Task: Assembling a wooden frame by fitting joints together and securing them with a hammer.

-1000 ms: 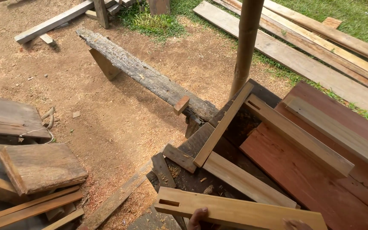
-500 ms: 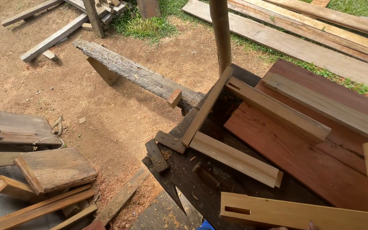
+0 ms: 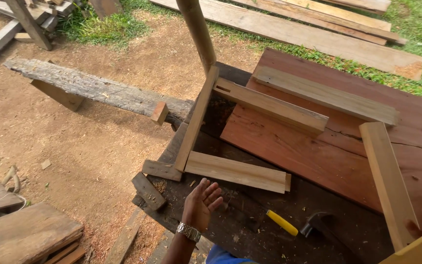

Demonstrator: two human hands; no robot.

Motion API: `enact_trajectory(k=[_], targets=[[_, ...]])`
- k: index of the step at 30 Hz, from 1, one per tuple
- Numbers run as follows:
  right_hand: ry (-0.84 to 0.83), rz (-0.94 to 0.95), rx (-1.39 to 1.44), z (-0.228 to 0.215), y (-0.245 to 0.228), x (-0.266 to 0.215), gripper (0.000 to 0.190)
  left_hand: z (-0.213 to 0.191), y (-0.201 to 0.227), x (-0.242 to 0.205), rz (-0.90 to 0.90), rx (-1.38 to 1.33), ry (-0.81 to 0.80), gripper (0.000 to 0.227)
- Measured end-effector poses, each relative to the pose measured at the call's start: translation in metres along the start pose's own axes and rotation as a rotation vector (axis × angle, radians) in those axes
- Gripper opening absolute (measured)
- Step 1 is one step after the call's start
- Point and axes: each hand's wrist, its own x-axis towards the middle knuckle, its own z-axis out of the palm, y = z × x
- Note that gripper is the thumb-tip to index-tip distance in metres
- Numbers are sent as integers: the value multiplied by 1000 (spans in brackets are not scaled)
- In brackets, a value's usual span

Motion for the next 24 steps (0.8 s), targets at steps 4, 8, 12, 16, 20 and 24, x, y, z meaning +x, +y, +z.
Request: enact_trajectory(k=[4, 8, 12, 16, 20, 24], targets=[[119, -143, 75, 31, 31, 21, 108, 6, -30, 62, -219, -123, 323, 75], [195, -145, 104, 63, 70, 25, 106, 2, -66, 109, -186, -144, 431, 105], [357, 85, 40, 183, 17, -6, 94, -7, -77, 131, -89, -193, 485, 115], [506, 80, 20, 226, -15, -4, 79, -7, -57, 108, -132, -208, 514, 111], [404, -10, -87, 234, -29, 4, 70, 0, -29, 75, -116, -129, 548, 90], [323, -83, -172, 263, -35, 19, 66, -1, -17, 67, -110, -179, 486, 65]])
